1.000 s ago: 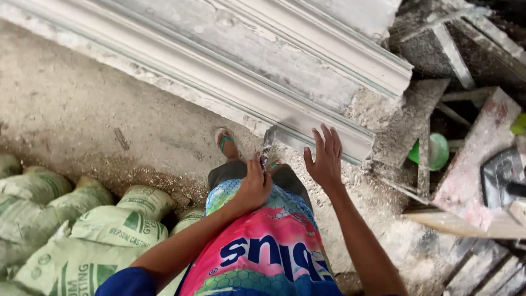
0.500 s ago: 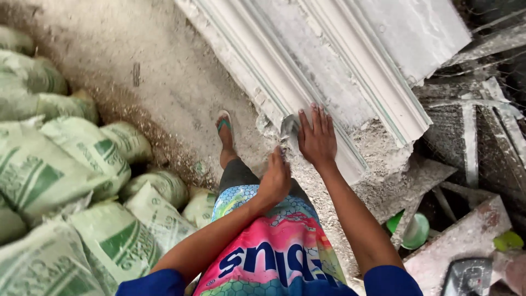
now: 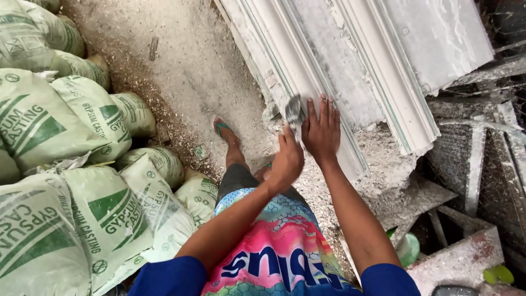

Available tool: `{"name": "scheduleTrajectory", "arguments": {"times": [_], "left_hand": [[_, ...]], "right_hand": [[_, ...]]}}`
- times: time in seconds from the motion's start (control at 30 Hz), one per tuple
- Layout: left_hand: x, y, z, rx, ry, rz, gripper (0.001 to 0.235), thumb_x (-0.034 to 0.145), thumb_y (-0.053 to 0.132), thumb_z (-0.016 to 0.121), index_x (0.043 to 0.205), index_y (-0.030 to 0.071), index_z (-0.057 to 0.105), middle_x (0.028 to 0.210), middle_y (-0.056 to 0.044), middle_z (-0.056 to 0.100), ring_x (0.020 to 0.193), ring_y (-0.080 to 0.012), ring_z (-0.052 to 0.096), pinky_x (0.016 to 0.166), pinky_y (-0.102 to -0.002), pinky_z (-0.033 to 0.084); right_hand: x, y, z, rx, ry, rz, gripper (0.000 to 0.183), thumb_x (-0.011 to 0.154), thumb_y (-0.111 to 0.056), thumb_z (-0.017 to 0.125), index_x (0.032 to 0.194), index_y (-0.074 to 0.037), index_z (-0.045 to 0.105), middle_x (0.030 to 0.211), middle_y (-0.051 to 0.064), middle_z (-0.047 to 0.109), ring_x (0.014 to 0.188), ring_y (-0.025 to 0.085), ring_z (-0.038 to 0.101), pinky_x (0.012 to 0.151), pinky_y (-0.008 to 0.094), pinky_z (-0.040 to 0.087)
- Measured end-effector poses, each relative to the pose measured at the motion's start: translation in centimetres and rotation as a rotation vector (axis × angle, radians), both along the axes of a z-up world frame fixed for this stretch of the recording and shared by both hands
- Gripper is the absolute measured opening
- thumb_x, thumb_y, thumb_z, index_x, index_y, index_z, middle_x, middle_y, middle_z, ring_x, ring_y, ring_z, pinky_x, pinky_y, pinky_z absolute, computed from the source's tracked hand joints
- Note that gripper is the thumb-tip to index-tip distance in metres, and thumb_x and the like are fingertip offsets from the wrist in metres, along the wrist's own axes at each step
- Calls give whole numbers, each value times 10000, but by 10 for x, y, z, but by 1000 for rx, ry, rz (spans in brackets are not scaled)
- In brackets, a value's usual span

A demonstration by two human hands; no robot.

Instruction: Trimming and smoothing decorative gypsum molding strips using a hand scraper to remove excess material.

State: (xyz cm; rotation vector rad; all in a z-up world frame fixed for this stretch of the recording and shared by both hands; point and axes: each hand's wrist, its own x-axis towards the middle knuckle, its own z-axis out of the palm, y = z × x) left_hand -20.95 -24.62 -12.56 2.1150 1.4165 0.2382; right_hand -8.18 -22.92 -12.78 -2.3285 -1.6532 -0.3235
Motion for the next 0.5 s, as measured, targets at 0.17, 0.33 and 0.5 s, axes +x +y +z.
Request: {"name": "scheduleTrajectory", "arguments": {"times": [0.17, 0.33, 0.5], "left_hand": [[7, 46, 25, -338, -204, 8, 594, 1045, 129, 366, 1560, -113, 196, 1327, -330, 438, 718, -475, 719, 535, -568, 627], [4, 59, 19, -191, -232, 20, 535, 1061, 104, 358, 1519, -161, 277, 1298, -375, 472, 741, -471, 729, 529, -554, 633], [9, 36, -1, -28, -112, 23, 572, 1036, 188, 422, 1547, -36, 295, 1170, -232, 515, 622, -498, 683, 473, -595, 582]], "right_hand": [[1, 1, -4, 2, 0, 1, 535, 1005, -279, 501, 1532, -190, 530, 1545, 192, 495, 1423, 401, 477, 1141, 556, 383], [0, 1, -5, -1, -37, -4, 549, 978, -264, 513, 1522, -189, 535, 1535, 188, 504, 1418, 398, 483, 1131, 557, 397], [1, 1, 0, -13, -26, -2, 515, 1014, -260, 460, 1512, -173, 556, 1528, 186, 519, 1420, 395, 482, 1128, 550, 399]]}}
